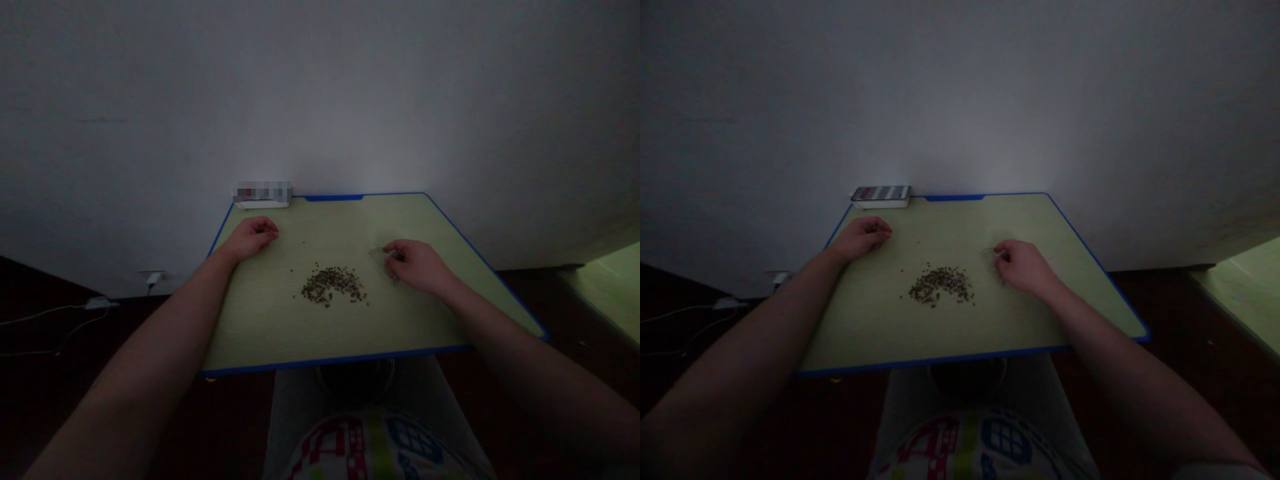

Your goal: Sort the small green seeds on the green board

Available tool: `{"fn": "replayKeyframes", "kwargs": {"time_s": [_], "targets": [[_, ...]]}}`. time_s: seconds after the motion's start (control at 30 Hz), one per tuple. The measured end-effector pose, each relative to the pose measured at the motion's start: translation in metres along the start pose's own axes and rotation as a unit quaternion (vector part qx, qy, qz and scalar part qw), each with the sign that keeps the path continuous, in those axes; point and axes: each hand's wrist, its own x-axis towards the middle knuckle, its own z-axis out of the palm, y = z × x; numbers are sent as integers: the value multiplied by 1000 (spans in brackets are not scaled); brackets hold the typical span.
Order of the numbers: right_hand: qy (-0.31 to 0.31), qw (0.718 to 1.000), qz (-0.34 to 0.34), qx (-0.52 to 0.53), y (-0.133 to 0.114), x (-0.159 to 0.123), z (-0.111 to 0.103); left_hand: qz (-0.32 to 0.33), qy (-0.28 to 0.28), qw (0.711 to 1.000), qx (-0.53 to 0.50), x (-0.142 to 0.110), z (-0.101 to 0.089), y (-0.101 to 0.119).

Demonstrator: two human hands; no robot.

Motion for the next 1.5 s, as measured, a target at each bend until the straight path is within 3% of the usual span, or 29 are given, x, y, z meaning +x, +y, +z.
{"fn": "replayKeyframes", "kwargs": {"time_s": [0.2, 0.4, 0.47, 0.6, 0.7, 0.8, 0.9, 1.07, 1.27, 1.5], "targets": [[1, 1000, -6, -4, -12, -6, 12, -1, 1, 1000, -9, -1, 0, 1], [-30, 997, -67, 13, -35, -5, 17, -7, 8, 1000, -16, 0, 1, 0], [-54, 994, -92, 20, -41, 18, 9, -6, 5, 1000, -17, 0, 0, 0], [-82, 986, -145, 9, -67, 98, -3, 1, 5, 1000, -28, -1, 0, 2], [-118, 975, -187, -10, -96, 148, 4, -1, 11, 999, -41, -3, 1, 5], [-160, 957, -239, -32, -119, 167, 19, -4, 7, 999, -45, -3, 2, 5], [-199, 934, -294, -46, -127, 160, 31, -1, 6, 999, -51, -2, 1, 2], [-251, 900, -353, -48, -114, 123, 33, -3, 9, 999, -46, 0, 1, -1], [-255, 887, -383, -37, -99, 87, 25, 1, 7, 999, -36, -2, 0, 0], [-213, 891, -397, -49, -109, 106, 19, 9, 8, 999, -42, 0, 1, -2]]}}
